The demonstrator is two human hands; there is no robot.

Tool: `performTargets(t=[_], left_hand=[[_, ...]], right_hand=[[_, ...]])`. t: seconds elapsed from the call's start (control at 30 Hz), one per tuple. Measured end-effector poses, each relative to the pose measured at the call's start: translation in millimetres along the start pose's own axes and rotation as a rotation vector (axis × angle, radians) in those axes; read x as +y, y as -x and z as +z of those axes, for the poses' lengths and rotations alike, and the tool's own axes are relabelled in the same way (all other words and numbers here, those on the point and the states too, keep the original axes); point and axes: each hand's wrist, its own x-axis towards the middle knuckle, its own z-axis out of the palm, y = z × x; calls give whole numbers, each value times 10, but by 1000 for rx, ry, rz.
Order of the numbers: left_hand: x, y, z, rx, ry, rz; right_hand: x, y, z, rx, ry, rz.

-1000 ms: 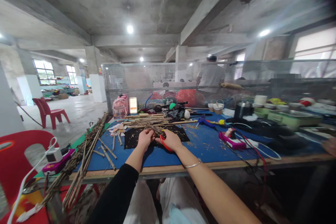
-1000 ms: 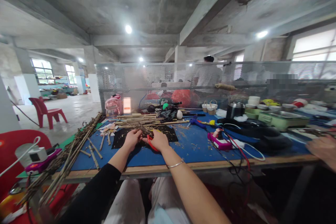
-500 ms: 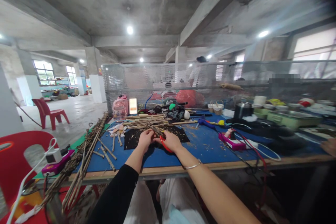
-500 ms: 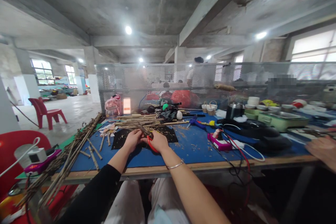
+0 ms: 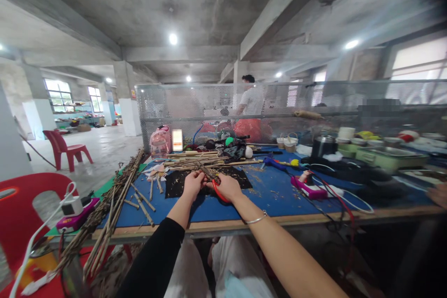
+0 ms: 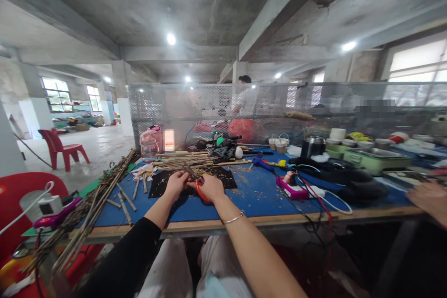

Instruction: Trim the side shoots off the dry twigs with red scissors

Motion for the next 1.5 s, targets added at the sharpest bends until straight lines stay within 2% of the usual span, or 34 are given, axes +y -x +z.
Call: performTargets(t=[0.33,0.6,0.83,1.2,1.3,1.4,1.5], left_hand=[[30,0,-1,107,99,-12],[-2,-22,-2,23,32,-36],[36,-4,-19,124,91,44],[-23,-64,-51,143,9,92],[-24,-54,-44,114,-1,97],[3,-37,-35,92,47,90],[84,-12,-46,156,179,14]], right_hand=[[50,-27,41,-8,58,-4],[15,-7,3,-30,1,-34],[8,-6,-4,-14,45,7],[17,-10,7,-57,52,44],[28,-12,5,-45,27,45],[34,-11,-7,-21,-37,35],[30,-8,-19,-23,-86,4]])
